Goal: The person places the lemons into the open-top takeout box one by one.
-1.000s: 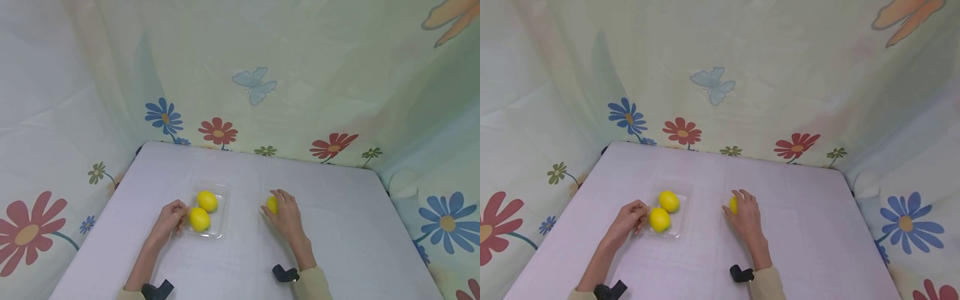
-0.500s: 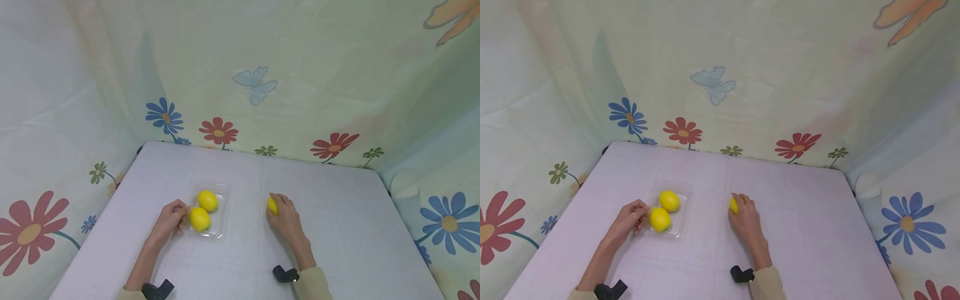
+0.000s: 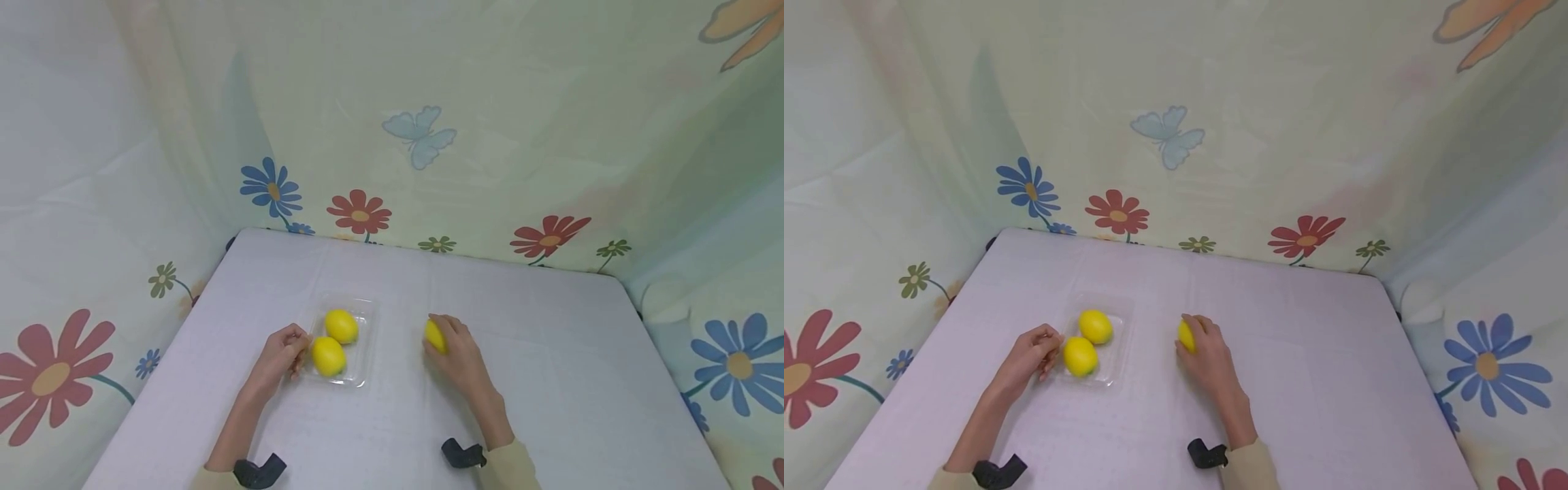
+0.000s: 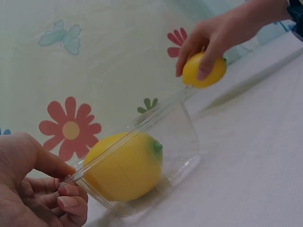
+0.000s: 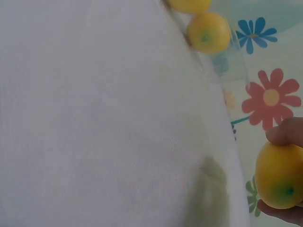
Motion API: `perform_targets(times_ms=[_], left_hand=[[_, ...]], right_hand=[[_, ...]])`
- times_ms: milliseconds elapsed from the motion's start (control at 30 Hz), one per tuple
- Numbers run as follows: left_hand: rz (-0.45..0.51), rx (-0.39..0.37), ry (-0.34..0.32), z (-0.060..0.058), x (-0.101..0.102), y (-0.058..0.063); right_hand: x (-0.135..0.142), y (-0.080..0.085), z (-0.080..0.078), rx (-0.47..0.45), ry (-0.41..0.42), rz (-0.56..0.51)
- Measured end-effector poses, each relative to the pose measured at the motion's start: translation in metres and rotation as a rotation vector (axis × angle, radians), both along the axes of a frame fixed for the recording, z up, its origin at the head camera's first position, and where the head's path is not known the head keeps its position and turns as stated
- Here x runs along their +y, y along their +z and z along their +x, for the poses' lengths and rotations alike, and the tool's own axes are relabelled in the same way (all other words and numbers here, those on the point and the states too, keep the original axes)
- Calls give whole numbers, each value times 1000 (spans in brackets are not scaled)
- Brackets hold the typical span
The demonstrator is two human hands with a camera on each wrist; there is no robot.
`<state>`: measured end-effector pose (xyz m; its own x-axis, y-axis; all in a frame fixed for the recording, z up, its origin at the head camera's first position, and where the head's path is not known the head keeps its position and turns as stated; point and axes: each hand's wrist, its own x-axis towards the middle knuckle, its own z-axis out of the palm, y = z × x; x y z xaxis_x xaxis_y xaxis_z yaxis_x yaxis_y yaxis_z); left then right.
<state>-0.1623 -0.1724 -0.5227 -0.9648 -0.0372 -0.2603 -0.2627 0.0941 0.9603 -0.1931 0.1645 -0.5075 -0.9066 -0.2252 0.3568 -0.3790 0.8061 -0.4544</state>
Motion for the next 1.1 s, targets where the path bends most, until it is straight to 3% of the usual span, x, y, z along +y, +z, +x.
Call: perform_targets(times_ms=[300, 533, 900, 1100], left_hand=[[-1, 1, -7, -1, 1, 1], [9, 5, -9, -1, 0, 0], [17, -8, -19, 0, 0, -2], [26, 2, -13, -1, -1, 2]], right_hand=[[-46, 21, 17, 53, 210, -75], [-85, 22, 18, 108, 359, -77], [-121, 8, 12, 138, 433, 54], [-124, -1, 8, 118, 407, 89]])
